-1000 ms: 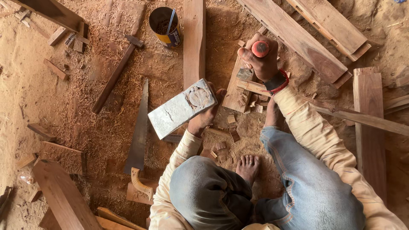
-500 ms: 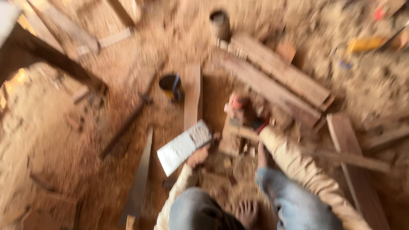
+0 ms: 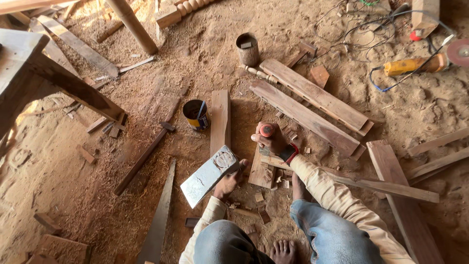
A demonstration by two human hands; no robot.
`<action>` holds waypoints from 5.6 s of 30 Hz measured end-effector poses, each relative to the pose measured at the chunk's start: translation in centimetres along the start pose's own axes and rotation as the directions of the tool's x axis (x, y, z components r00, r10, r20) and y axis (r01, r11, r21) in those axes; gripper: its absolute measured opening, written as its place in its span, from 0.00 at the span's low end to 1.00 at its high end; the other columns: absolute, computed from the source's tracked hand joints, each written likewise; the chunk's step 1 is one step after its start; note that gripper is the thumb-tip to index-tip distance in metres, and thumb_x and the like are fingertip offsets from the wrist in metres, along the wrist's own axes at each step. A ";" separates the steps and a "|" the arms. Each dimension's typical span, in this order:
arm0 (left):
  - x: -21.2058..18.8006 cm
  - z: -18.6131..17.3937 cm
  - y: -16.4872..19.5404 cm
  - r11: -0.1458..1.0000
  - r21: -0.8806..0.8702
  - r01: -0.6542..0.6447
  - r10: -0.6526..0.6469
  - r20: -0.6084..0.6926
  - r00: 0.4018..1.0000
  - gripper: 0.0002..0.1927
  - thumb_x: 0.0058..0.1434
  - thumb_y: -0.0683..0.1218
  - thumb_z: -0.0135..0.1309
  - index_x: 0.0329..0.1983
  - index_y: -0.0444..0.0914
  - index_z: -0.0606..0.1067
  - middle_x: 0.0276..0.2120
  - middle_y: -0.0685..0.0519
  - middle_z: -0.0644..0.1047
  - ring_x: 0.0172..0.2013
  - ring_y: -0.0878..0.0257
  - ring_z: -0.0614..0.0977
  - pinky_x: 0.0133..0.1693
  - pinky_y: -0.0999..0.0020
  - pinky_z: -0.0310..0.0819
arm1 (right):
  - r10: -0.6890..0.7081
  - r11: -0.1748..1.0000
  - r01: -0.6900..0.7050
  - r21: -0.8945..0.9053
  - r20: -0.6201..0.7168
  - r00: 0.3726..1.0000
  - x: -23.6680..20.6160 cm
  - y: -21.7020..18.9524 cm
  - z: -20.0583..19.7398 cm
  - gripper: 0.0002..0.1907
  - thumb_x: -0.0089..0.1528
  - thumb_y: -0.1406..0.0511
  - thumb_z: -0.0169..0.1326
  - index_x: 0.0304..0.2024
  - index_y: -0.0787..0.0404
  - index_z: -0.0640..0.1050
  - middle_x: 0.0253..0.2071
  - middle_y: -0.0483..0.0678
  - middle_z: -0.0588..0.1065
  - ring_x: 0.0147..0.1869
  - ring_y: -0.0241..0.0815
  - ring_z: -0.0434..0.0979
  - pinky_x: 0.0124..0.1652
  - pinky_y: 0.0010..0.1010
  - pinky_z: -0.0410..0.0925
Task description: The person sits on the floor and uses a chisel and mallet to carve a rectangular wooden block. They repeatedly strike the chisel to remove wood chips, occasionally repositioning the block and clearing debris.
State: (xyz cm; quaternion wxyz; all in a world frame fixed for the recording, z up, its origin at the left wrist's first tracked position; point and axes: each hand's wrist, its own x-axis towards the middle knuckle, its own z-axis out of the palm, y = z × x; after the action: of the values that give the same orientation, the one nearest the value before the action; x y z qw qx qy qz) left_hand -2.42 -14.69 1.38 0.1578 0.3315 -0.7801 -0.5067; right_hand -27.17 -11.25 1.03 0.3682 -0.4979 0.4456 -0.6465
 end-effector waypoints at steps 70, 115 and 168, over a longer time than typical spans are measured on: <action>1.2 -2.0 9.1 0.854 0.516 -0.063 0.070 0.007 0.998 0.19 0.62 0.39 0.55 0.56 0.33 0.70 0.32 0.41 0.82 0.24 0.49 0.84 0.28 0.58 0.81 | 0.109 0.797 -0.017 -0.604 0.115 0.987 -2.9 5.9 -0.1 0.10 0.64 0.65 0.61 0.35 0.64 0.75 0.32 0.47 0.76 0.36 0.41 0.75 0.36 0.30 0.69; -0.4 0.0 3.3 0.882 -0.472 -0.011 -0.136 -0.276 0.951 0.12 0.62 0.46 0.64 0.28 0.38 0.74 0.23 0.56 0.74 0.20 0.71 0.76 0.19 0.76 0.66 | -0.042 0.995 0.066 0.071 -0.299 0.953 -0.4 -0.6 -0.2 0.15 0.66 0.68 0.62 0.28 0.61 0.71 0.22 0.42 0.70 0.22 0.31 0.70 0.24 0.26 0.64; -1.0 -0.6 5.5 0.906 -0.406 -0.123 -0.032 -0.355 0.934 0.17 0.67 0.45 0.63 0.25 0.41 0.70 0.23 0.63 0.67 0.23 0.76 0.66 0.25 0.77 0.56 | -0.190 0.981 0.177 -0.080 -0.210 0.959 -0.6 3.0 -0.4 0.11 0.64 0.69 0.57 0.26 0.61 0.73 0.19 0.45 0.71 0.20 0.33 0.74 0.22 0.29 0.68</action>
State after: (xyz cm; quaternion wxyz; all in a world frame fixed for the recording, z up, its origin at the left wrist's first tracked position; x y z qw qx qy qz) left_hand -3.29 -12.96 6.71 0.3750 0.3564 -0.6187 -0.5912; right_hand -27.30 -11.59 -1.98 0.2404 -0.4745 0.4544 -0.7146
